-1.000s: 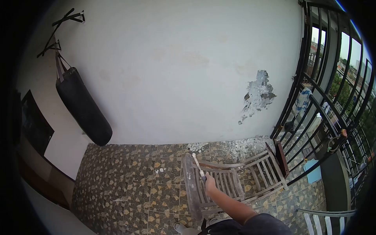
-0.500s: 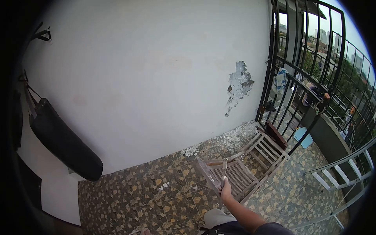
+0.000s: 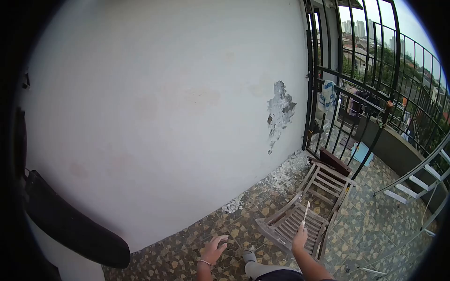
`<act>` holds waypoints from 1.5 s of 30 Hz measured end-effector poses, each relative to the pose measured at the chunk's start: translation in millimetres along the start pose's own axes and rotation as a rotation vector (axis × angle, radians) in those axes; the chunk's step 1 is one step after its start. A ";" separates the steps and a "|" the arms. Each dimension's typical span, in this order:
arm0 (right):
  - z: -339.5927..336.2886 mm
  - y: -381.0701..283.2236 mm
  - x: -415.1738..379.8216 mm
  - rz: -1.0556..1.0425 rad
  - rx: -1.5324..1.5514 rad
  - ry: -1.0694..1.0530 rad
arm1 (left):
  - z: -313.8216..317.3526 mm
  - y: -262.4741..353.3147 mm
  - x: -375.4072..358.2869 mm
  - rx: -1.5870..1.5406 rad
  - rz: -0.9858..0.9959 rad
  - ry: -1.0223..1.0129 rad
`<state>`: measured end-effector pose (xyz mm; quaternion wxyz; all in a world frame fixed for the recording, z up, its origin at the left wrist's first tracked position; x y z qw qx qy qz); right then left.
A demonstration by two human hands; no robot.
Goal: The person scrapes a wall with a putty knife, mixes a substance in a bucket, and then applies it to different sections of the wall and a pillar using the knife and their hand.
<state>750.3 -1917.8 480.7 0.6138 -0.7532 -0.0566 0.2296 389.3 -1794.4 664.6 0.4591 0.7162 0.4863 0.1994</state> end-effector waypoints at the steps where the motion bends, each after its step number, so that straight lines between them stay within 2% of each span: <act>1: 25.1 -5.4 7.5 0.009 0.052 0.009 | -9.9 -11.8 23.7 -0.054 -0.020 -0.036; 2: 42.8 -12.2 7.6 0.029 0.093 0.021 | -19.2 -25.3 38.3 -0.109 -0.056 -0.081; 3: 53.9 -21.2 9.0 0.048 0.125 0.035 | -36.2 -38.4 49.6 -0.093 -0.082 -0.026; 4: 67.6 -74.4 -13.5 0.120 0.228 0.027 | -59.4 -54.4 58.4 -0.083 -0.111 0.029; 7: 117.2 -80.1 17.3 0.036 0.260 0.012 | -124.9 -126.3 87.4 -0.092 -0.112 0.255; 10: 151.1 -105.3 30.4 0.020 0.263 -0.001 | -177.2 -197.4 105.2 -0.114 -0.305 0.458; 13: 182.3 -132.6 35.9 0.050 0.250 0.037 | -191.3 -227.4 133.3 -0.111 -0.469 0.492; 15: 202.3 -151.1 37.2 0.024 0.294 0.046 | -186.7 -236.7 163.0 -0.083 -0.533 0.422; 16: 212.7 -155.1 39.3 0.076 0.396 0.009 | -180.5 -239.6 180.2 -0.060 -0.555 0.363; 19: 244.0 -162.7 48.8 0.169 0.336 0.066 | -153.1 -246.2 236.6 0.079 -0.558 0.106; 23: 292.2 -129.1 89.3 0.200 0.402 0.198 | -126.6 -242.1 338.9 0.417 -0.316 -0.323; 26: 325.8 -122.6 113.2 0.229 0.421 0.336 | -134.1 -192.3 427.7 0.725 0.042 -0.580; 28: 350.5 -138.9 128.7 0.165 0.360 0.417 | -137.1 -89.1 487.2 0.872 0.314 -0.687; 29: 361.6 -151.1 139.7 0.129 0.328 0.454 | -131.9 -71.3 518.1 0.868 0.385 -0.681; 32: 382.2 -190.6 162.9 0.167 0.486 0.357 | -111.7 -0.6 600.2 0.997 0.584 -0.648; 34: 387.6 -225.6 171.6 0.170 0.525 0.369 | -91.0 46.9 640.4 1.011 0.649 -0.640; 36: 389.9 -239.4 173.8 0.311 0.745 0.347 | -65.6 92.1 671.4 0.975 0.682 -0.699; 37: 391.8 -245.3 181.5 0.373 0.859 0.331 | -51.2 107.8 688.8 0.965 0.797 -0.681; 39: 392.3 -241.6 196.1 0.445 0.895 0.322 | -21.3 132.9 722.1 0.933 1.015 -0.636; 42: 385.1 -229.9 231.1 0.578 0.863 0.342 | 15.4 194.4 760.5 0.992 1.072 -0.535; 45: 369.4 -223.7 285.5 0.625 0.767 0.282 | 54.3 228.6 808.0 1.103 1.162 -0.361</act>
Point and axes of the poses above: each hand's wrist, its own x-axis towards the middle knuckle, its own z-axis out of the palm, y = z × x, the point moved 2 cm from there along x, towards the middle knuckle, and after that the axes turned 3 degrees about -x, right-handed, at the moved point
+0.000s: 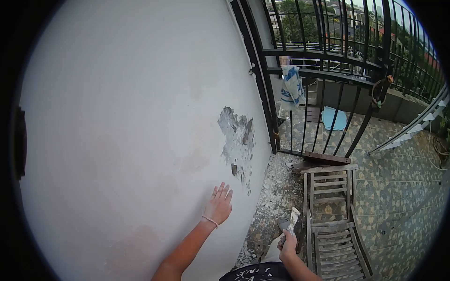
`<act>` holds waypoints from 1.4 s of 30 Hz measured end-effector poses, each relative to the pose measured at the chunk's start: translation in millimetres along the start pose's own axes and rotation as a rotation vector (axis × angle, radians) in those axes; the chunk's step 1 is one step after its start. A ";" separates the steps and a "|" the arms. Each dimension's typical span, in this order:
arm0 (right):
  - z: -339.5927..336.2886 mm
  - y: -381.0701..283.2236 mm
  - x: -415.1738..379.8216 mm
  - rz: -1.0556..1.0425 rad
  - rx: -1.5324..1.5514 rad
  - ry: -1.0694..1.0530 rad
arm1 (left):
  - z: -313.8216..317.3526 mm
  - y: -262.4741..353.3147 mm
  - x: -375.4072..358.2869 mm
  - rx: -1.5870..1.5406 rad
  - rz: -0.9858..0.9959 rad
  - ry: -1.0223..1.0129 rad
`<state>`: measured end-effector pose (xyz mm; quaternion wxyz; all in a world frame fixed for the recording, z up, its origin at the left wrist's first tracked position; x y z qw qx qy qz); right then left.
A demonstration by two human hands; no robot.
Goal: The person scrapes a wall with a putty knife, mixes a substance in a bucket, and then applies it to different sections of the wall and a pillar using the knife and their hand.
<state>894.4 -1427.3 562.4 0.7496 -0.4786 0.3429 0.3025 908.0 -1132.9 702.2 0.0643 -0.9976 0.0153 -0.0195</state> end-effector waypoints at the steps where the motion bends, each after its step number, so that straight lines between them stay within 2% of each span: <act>1: 5.7 -15.0 16.2 0.008 -0.054 -0.013 | 4.1 -4.6 15.0 0.033 -0.011 -0.032; 4: 34.3 -80.7 48.5 0.008 -0.097 -0.103 | 27.9 -14.2 62.3 0.185 0.022 -0.134; 6: 60.2 -136.1 58.7 -0.099 -0.131 -0.158 | 63.0 -23.4 87.2 0.364 0.138 -0.224; 9: 95.2 -205.9 83.1 -0.209 -0.149 -0.189 | 88.4 -51.8 119.8 0.561 0.121 -0.265; 12: 122.8 -250.5 107.2 -0.269 -0.161 -0.198 | 77.6 -85.0 161.7 0.789 -0.061 -0.308; 15: 142.0 -276.0 127.0 -0.288 -0.226 -0.242 | 63.1 -106.3 202.8 1.054 0.038 -0.326; 18: 155.9 -281.9 134.0 -0.291 -0.221 -0.254 | 43.9 -110.6 246.6 1.076 0.077 -0.438; 24: 157.3 -252.8 145.9 -0.159 -0.231 -0.201 | 38.5 -129.0 309.4 1.086 0.018 -0.295; 27: 152.5 -239.4 151.0 -0.073 -0.254 -0.226 | 31.9 -121.9 316.6 1.120 -0.027 -0.304; 31: 152.4 -242.7 149.0 -0.028 -0.322 -0.245 | 84.6 -115.5 283.5 1.212 -0.004 -0.302; 34: 150.5 -249.9 155.2 -0.109 -0.419 -0.222 | 114.9 -103.6 244.8 1.205 0.065 -0.365; 38: 149.5 -256.9 162.0 -0.115 -0.436 -0.238 | 158.3 -101.0 196.0 1.184 0.101 -0.427; 42: 153.6 -255.6 168.0 -0.121 -0.423 -0.278 | 127.9 -100.4 213.1 1.125 -0.001 -0.502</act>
Point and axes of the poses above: each hand's wrist, its own x-axis towards the middle knuckle, its own z-axis out of the palm, y = z × x, the point moved 2 cm from there along x, towards the middle knuckle, and after that the axes turned 3 degrees about -x, right-handed, at the moved point
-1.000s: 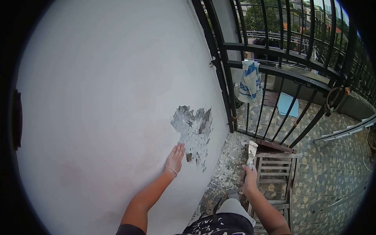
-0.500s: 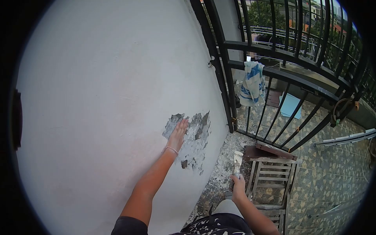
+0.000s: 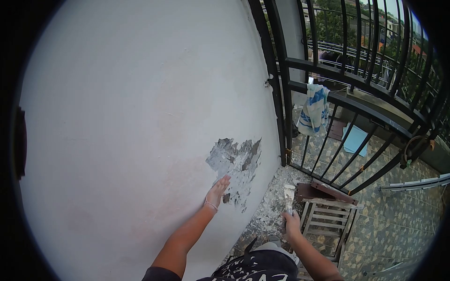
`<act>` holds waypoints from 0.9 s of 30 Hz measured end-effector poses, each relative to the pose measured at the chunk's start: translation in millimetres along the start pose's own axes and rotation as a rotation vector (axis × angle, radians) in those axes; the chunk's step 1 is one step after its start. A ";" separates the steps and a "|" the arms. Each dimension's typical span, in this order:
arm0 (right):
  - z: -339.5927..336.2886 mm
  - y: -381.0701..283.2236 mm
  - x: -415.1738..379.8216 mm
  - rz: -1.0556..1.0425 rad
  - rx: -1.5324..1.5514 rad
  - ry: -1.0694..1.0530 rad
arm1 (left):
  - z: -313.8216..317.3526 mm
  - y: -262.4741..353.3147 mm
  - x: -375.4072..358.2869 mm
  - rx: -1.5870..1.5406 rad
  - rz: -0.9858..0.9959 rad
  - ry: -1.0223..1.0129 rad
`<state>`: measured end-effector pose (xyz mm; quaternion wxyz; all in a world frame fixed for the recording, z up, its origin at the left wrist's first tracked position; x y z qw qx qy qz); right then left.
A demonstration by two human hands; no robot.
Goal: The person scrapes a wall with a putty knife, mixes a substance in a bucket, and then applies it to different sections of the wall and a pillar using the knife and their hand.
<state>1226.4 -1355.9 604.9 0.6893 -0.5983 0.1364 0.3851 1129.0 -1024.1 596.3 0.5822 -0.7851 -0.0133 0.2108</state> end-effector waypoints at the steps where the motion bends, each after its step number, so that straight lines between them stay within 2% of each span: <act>1: 2.2 1.2 3.2 0.007 -0.013 -0.010 | -6.9 -12.5 4.9 0.010 -0.039 -0.002; 6: 24.8 3.6 11.1 0.013 -0.088 -0.024 | -33.8 -65.3 14.7 -0.020 -0.158 -0.019; 9: 35.9 5.8 4.8 -0.021 -0.082 -0.053 | -42.9 -87.8 9.1 -0.031 -0.265 0.041; 12: 39.8 7.6 1.7 -0.035 -0.093 -0.094 | -53.1 -113.1 4.2 -0.035 -0.452 0.097; 13: 37.9 13.1 4.3 -0.037 -0.094 -0.101 | -52.6 -115.6 3.9 -0.057 -0.454 0.104; 19: 34.1 14.9 -12.0 0.007 -0.099 -0.075 | -50.5 -101.8 -20.1 -0.115 -0.418 0.070; 24: 26.6 8.4 -21.0 -0.035 -0.146 -0.059 | -23.5 -42.1 -42.1 -0.024 -0.412 0.057; 27: 17.8 6.5 -21.9 -0.018 -0.138 -0.080 | -20.9 -24.6 -67.1 -0.041 -0.327 0.001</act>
Point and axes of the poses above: each hand's wrist, its own x-axis towards the middle knuckle, its own z-axis out of the palm, y = z × x, the point moved 2 cm from there along x, towards the middle knuckle, and after that the axes turned 3 degrees about -x, right-handed, at the moved point
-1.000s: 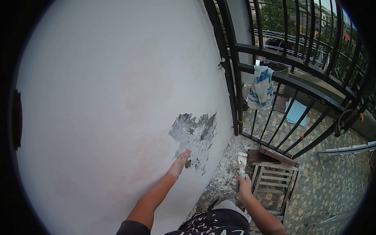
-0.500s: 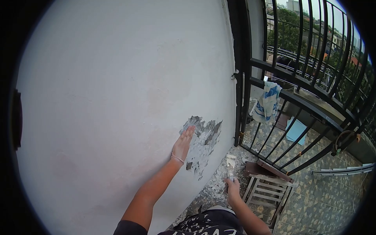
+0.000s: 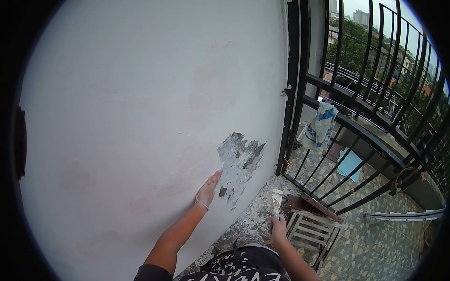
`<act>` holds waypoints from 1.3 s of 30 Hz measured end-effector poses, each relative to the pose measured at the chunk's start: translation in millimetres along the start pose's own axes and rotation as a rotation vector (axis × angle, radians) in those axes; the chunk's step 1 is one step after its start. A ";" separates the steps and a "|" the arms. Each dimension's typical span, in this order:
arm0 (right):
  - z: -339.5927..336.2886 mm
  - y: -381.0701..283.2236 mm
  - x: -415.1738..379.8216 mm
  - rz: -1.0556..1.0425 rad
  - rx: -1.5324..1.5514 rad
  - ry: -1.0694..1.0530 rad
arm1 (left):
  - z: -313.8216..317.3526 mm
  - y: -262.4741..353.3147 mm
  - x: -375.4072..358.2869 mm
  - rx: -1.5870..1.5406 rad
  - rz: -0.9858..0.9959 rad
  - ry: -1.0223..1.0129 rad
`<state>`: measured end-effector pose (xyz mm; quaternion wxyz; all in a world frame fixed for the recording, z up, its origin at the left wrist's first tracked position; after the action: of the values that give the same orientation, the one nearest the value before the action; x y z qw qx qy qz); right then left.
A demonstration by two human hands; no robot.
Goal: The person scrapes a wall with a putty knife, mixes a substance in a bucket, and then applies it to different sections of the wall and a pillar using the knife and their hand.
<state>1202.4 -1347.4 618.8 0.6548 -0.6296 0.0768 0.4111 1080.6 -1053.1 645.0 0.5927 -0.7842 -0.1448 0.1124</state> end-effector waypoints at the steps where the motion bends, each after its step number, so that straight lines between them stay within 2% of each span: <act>1: -1.9 1.3 0.9 -0.017 0.004 0.003 | 2.3 3.7 -8.0 0.003 0.007 -0.012; 7: 0.6 -4.4 -14.8 -0.069 0.048 0.009 | 28.7 48.6 -66.5 0.057 0.071 -0.096; 12: -12.4 18.8 -10.3 -0.076 0.001 0.006 | 58.8 89.1 -121.8 -0.007 0.155 -0.037; 15: -19.2 37.1 -0.7 -0.110 -0.051 0.006 | 35.8 82.2 -149.9 -0.744 0.517 -0.496; 17: -13.0 33.6 -8.5 -0.075 -0.061 0.002 | 12.5 53.2 -147.9 -1.036 0.661 -0.640; 19: -2.6 32.5 -10.0 -0.054 -0.070 -0.038 | 0.1 32.2 -147.0 -1.202 0.559 -0.422; 20: 0.4 34.0 -9.6 -0.049 -0.069 -0.067 | -5.1 22.5 -149.4 -1.187 0.392 -0.137; 22: 12.1 33.2 -11.6 -0.045 -0.059 -0.085 | -43.1 -50.8 -144.0 -1.130 0.093 0.279; 24: 22.1 38.6 -2.5 -0.047 -0.094 -0.111 | -71.6 -115.9 -145.0 -0.929 -0.167 0.417; 27: 45.1 33.1 -9.8 -0.096 -0.110 -0.139 | -75.4 -155.2 -153.4 -0.874 -0.457 0.261; 30: 67.1 26.6 -23.3 -0.166 -0.126 -0.182 | -35.4 -130.5 -157.5 -0.684 -0.447 -0.049; 33: 72.4 30.6 -20.6 -0.149 -0.201 -0.276 | -2.7 -90.9 -170.2 -0.245 -0.268 -0.041; 34: 77.5 22.2 -34.2 -0.147 -0.227 -0.269 | -1.7 -84.1 -174.7 -0.238 -0.199 -0.074; 37: 72.8 28.3 -31.7 -0.224 -0.218 -0.284 | -12.2 -75.4 -176.2 -0.393 -0.255 -0.141; 39: 65.6 35.0 -28.9 -0.224 -0.208 -0.274 | -23.5 -84.0 -170.5 -0.397 -0.379 -0.106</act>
<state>1134.1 -1306.5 622.8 0.6323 -0.6365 -0.1262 0.4233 921.8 -1114.1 733.1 0.4297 -0.8369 -0.3389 0.0096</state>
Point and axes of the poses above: each hand's wrist, its own x-axis towards the middle knuckle, its own z-axis out of the palm, y = z × x, the point moved 2 cm from there along x, towards the middle knuckle, and after that the axes turned 3 degrees about -x, right-handed, at the moved point
